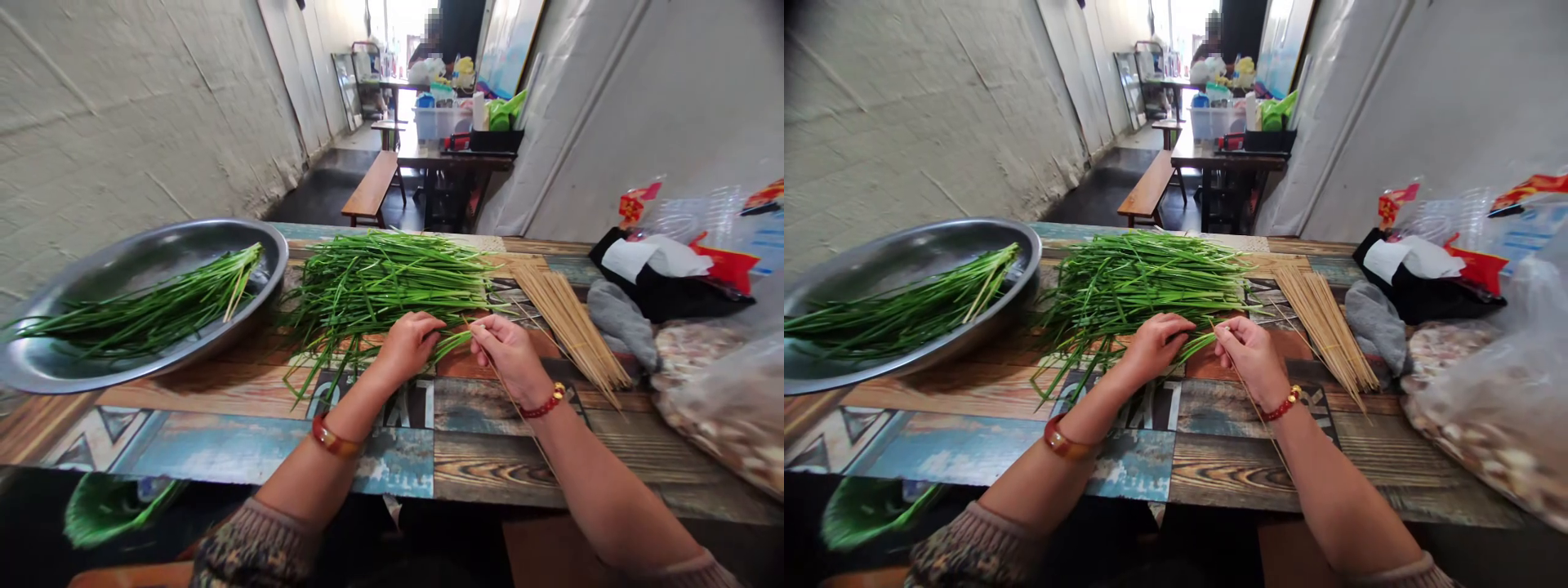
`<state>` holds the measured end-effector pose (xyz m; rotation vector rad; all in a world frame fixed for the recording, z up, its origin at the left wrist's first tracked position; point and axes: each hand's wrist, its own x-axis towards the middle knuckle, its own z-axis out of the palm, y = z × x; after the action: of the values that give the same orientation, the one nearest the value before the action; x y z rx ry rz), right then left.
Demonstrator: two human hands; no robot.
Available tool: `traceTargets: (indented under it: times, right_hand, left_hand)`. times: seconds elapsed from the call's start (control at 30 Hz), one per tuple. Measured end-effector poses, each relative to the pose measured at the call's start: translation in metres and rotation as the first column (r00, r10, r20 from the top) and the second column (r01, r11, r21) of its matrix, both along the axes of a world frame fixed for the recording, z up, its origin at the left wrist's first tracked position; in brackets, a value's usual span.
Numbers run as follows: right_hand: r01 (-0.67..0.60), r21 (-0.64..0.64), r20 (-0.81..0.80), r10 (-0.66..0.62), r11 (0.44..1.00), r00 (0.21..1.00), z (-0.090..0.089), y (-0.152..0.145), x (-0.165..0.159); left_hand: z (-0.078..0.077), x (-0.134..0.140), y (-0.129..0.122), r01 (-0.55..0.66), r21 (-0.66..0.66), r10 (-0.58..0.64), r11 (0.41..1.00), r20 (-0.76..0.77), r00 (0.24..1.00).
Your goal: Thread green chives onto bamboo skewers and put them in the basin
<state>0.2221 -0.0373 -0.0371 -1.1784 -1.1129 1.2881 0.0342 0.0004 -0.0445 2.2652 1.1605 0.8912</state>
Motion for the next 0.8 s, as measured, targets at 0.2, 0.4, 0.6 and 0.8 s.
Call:
traceTargets:
  times: [0.2, 0.4, 0.6, 0.8]
  right_hand:
    - [-0.073, 0.033, 0.048, 0.072, 0.997, 0.996, 0.000, -0.001, -0.001]
    - [-0.073, 0.057, 0.074, 0.068, 0.996, 0.995, 0.001, -0.002, 0.001]
    - [-0.057, 0.081, 0.091, 0.049, 0.995, 0.995, 0.004, -0.001, 0.001]
    - [-0.079, 0.084, 0.082, 0.072, 0.993, 0.994, 0.002, -0.001, -0.002]
  left_hand:
    - [0.003, 0.006, -0.007, 0.088, 0.153, -0.024, 0.984, -0.378, 0.925]
    - [0.006, 0.007, -0.010, 0.089, 0.219, 0.040, 0.972, -0.522, 0.852]
    - [0.008, 0.009, -0.011, 0.079, 0.229, 0.051, 0.970, -0.514, 0.856]
    - [0.004, 0.012, -0.013, 0.018, 0.278, 0.147, 0.961, -0.562, 0.814]
